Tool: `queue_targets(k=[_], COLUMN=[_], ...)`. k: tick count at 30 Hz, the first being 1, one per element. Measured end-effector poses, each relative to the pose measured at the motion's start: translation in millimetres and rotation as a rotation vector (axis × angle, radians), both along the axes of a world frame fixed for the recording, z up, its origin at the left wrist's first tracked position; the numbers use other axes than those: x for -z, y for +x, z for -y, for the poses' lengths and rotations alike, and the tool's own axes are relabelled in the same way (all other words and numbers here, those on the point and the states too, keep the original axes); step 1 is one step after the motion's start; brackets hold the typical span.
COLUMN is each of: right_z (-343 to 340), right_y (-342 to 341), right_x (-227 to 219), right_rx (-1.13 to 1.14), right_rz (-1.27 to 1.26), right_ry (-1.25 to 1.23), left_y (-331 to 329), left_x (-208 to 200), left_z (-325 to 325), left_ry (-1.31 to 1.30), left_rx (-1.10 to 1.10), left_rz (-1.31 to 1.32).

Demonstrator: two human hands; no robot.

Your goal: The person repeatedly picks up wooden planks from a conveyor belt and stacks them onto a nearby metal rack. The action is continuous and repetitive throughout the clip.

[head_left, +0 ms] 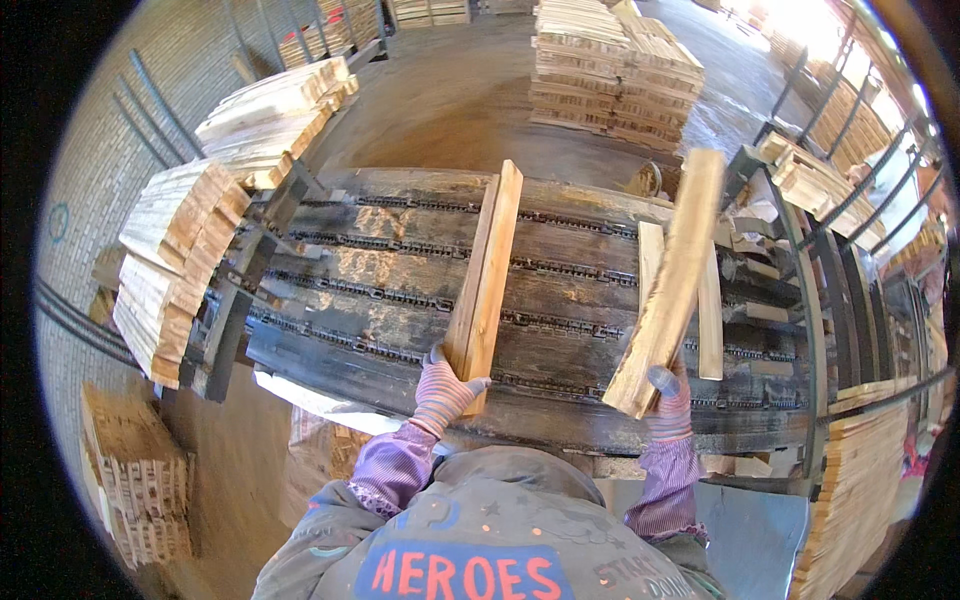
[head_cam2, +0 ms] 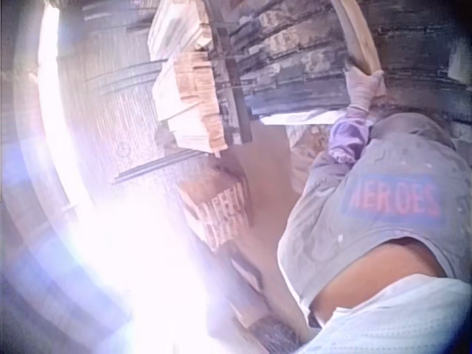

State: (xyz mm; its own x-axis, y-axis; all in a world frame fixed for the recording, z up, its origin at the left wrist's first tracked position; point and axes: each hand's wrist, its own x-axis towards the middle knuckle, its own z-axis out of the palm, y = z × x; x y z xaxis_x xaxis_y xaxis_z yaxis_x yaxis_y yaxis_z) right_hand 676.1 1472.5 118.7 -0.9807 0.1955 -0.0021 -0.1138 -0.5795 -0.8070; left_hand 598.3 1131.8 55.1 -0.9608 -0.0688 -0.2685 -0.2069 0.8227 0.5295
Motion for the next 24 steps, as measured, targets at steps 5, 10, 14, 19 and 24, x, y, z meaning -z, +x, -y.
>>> queue_targets(k=[5, 10, 14, 19, 24], right_z=[-23.6, -28.6, -20.9, 12.9, -12.5], right_y=[-13.3, -18.1, -15.2, -42.9, -61.2], right_x=[18.3, 77.0, 130.4, 85.1, 76.4], right_rx=[0.269, 0.406, 0.335, 0.352, 0.387], right_rz=[0.020, 0.147, 0.221, 0.183, 0.170], right_ry=[0.685, 0.827, 0.984, 1.281, 1.223], left_y=[-0.4, 7.0, -0.8, 5.7, 56.8], left_x=[-27.3, -1.6, -14.1, -6.7, -150.6], left_z=[-0.3, 8.3, 25.8, 100.2, 123.1], left_ry=[-0.200, -0.183, -0.045, 0.829, 1.088], left_rx=[0.076, 0.075, 0.021, -0.203, -0.276], left_rz=[0.231, 0.097, 0.107, 0.046, -0.128])
